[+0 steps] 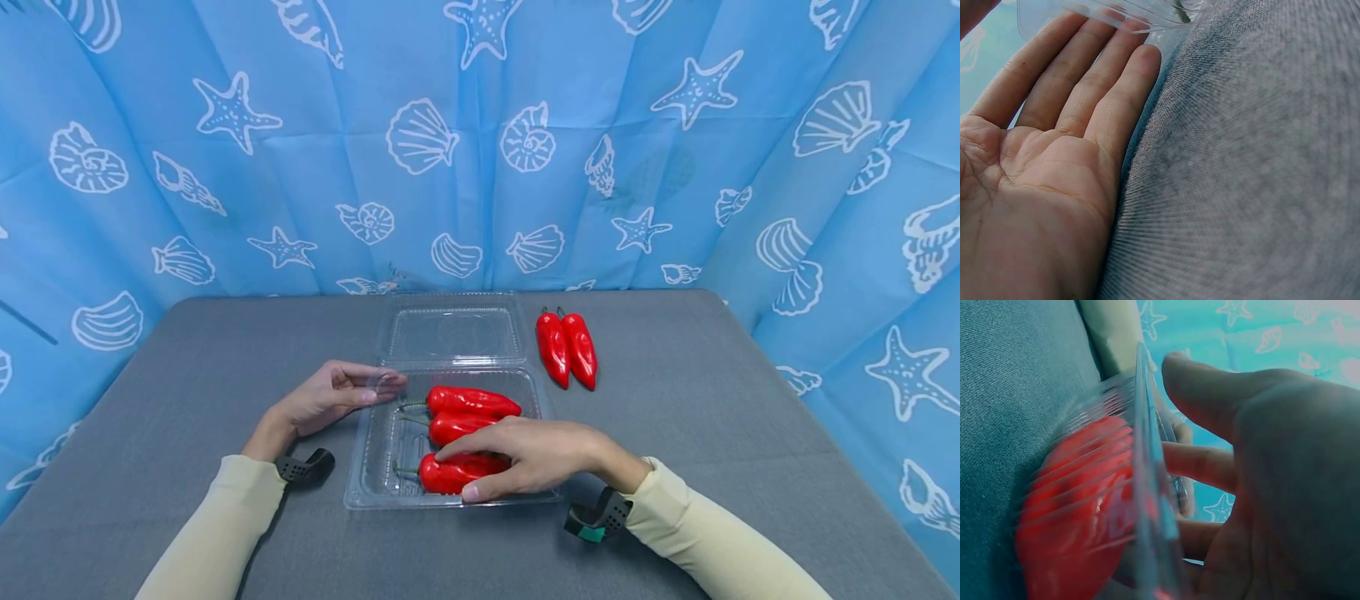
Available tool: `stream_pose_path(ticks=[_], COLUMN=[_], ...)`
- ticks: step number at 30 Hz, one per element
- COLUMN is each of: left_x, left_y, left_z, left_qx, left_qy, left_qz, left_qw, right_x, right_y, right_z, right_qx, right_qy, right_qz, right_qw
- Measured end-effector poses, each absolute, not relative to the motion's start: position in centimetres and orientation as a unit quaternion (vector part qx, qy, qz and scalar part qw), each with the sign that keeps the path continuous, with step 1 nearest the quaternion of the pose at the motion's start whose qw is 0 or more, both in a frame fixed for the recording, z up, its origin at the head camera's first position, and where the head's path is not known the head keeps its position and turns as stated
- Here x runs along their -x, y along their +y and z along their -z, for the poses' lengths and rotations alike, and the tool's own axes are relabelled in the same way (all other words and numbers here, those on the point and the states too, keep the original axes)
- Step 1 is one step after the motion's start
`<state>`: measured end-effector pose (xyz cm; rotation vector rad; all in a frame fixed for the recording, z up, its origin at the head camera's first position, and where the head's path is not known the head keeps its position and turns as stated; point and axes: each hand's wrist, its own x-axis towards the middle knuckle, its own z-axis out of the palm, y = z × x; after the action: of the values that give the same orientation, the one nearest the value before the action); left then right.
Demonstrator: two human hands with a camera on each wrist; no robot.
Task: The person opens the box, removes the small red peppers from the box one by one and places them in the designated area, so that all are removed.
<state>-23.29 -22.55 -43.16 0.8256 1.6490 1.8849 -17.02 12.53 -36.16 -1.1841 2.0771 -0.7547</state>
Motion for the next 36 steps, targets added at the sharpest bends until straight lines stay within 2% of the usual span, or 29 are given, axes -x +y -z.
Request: stream_pose_path(ticks=[20, 28, 36], left_x=[23.2, 23.2, 23.3], left_y=[-22.5, -22.5, -22.5], left_z=[43.1, 43.2, 43.1], left_qx=[-0.305, -0.308, -0.308], left_qy=[0.609, 0.610, 0.602], left_qz=[-0.689, -0.688, -0.693], left_qw=[0.246, 0.245, 0.250], right_x=[17.5, 17.9, 18.3], right_y=[12.7, 13.0, 13.2], right_z=[36.6, 36.8, 37.1], right_qx=[0.455, 0.481, 0.531], right_qy=[0.759, 0.721, 0.684], right_qz=[0.320, 0.360, 0.379], right_qw=[0.337, 0.345, 0.326])
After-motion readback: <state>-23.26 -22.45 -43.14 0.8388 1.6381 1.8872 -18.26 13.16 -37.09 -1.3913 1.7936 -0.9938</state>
